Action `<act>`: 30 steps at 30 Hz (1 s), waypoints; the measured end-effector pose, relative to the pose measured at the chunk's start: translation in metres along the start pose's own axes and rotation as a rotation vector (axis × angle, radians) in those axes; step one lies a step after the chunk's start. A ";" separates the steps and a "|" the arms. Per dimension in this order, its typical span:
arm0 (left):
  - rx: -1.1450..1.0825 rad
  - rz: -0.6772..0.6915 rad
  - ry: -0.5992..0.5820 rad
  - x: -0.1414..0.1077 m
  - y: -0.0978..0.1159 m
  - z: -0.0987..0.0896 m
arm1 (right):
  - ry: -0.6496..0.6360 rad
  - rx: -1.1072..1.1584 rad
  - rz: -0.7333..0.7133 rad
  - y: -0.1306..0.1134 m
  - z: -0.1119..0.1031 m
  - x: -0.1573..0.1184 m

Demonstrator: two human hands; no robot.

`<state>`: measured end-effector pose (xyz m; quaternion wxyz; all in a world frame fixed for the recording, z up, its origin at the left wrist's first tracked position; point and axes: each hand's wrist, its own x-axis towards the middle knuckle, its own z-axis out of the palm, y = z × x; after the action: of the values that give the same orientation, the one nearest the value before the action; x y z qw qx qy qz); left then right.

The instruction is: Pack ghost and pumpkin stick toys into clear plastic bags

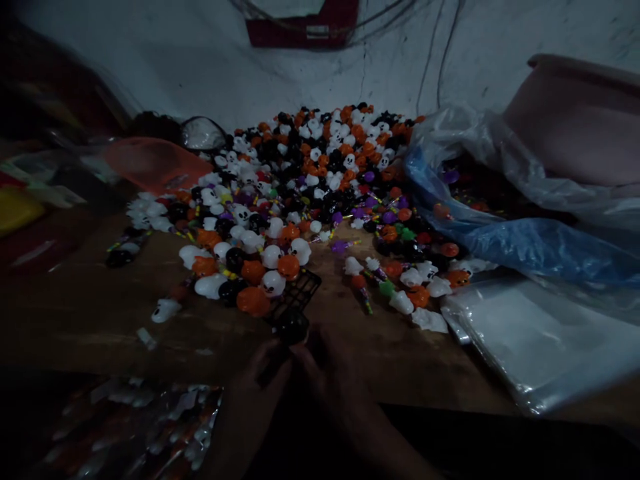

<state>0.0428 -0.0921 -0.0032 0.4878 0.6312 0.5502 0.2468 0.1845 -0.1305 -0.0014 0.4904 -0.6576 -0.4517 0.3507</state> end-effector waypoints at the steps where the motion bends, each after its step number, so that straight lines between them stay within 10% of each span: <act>1: -0.018 0.001 0.017 -0.001 0.001 -0.001 | 0.015 -0.059 -0.020 0.001 -0.002 0.000; 13: -0.273 -0.061 -0.013 0.003 0.022 0.008 | -0.021 -0.215 -0.178 0.013 -0.005 -0.003; 25: 0.011 0.234 0.021 -0.003 0.011 -0.003 | -0.128 -0.355 -0.311 0.009 -0.024 -0.004; 30: 0.316 0.372 0.242 0.003 -0.002 -0.019 | -0.028 -0.152 -0.074 -0.002 -0.008 0.012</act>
<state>0.0264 -0.0834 0.0019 0.2604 0.7556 0.5107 0.3169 0.1955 -0.1214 0.0027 0.4454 -0.6708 -0.5077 0.3064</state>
